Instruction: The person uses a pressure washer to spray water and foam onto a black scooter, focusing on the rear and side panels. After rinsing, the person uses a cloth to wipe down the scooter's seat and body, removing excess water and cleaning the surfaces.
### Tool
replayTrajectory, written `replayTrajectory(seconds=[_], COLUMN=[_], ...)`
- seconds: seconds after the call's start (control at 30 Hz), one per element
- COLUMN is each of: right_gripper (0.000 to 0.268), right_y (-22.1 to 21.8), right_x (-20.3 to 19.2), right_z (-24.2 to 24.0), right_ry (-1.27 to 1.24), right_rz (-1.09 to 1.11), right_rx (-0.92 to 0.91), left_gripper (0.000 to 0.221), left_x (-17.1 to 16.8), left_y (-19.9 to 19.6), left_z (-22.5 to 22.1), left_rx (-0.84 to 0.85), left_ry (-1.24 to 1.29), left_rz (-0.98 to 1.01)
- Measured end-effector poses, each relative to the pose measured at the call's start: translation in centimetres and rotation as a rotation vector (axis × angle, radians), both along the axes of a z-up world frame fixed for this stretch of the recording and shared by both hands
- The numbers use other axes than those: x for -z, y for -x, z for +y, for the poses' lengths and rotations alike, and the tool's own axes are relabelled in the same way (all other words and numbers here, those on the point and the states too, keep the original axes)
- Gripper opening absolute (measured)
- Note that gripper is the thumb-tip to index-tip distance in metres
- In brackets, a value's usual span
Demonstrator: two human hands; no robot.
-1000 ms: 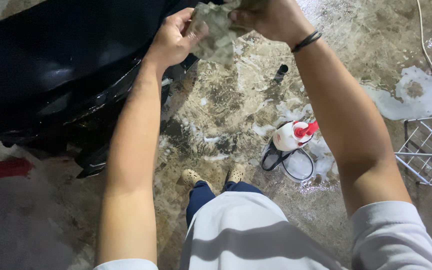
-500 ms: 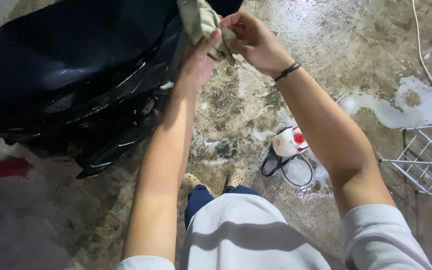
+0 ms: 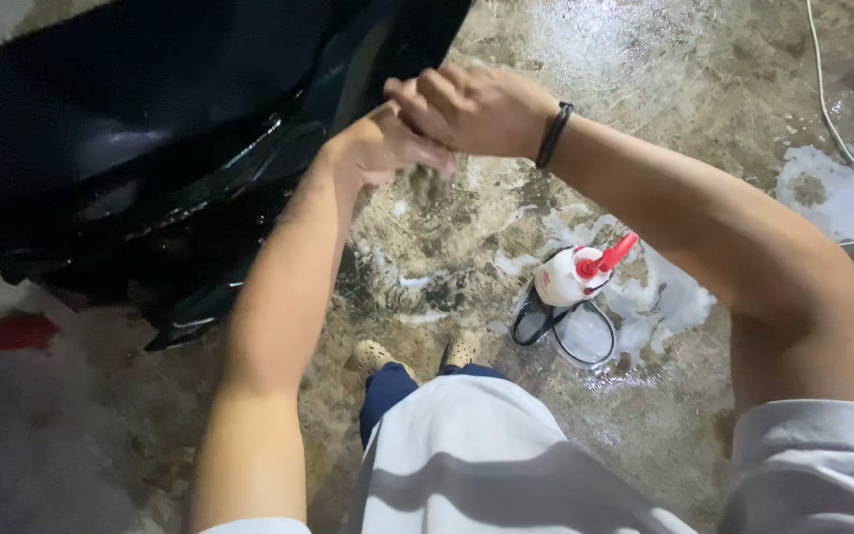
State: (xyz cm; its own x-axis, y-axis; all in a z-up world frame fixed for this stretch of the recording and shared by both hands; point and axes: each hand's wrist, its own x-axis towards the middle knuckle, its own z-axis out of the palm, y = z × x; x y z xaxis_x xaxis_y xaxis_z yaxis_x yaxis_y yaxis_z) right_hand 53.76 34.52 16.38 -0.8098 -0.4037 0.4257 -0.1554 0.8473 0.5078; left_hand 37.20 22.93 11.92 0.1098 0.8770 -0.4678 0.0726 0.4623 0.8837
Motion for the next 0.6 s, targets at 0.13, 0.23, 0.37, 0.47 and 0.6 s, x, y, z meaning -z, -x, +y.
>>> replayTrajectory(seconds=[0.13, 0.23, 0.37, 0.47, 0.6], right_gripper=[0.025, 0.031, 0.027, 0.013, 0.030], right_y=[0.0, 0.6, 1.5, 1.7, 1.1], right_x=[1.9, 3.0, 5.1, 6.4, 8.1], right_z=[0.8, 1.6, 2.7, 3.7, 4.5], right_ry=[-0.157, -0.209, -0.077, 0.102, 0.389], right_rz=[0.070, -0.046, -0.220, -0.316, -0.350], right_rx=[0.087, 0.087, 0.271, 0.375, 0.385], left_gripper=[0.064, 0.039, 0.025, 0.030, 0.044], left_x=[0.5, 2.2, 4.2, 4.5, 4.9], left_y=[-1.3, -1.9, -2.4, -2.6, -2.2], left_z=[-0.9, -0.6, 1.5, 3.1, 3.0], left_rx=[-0.150, 0.004, -0.088, -0.130, -0.037], left_ry=[-0.173, -0.268, -0.160, -0.250, -0.391], left_rz=[-0.443, -0.555, 0.091, 0.726, 1.026])
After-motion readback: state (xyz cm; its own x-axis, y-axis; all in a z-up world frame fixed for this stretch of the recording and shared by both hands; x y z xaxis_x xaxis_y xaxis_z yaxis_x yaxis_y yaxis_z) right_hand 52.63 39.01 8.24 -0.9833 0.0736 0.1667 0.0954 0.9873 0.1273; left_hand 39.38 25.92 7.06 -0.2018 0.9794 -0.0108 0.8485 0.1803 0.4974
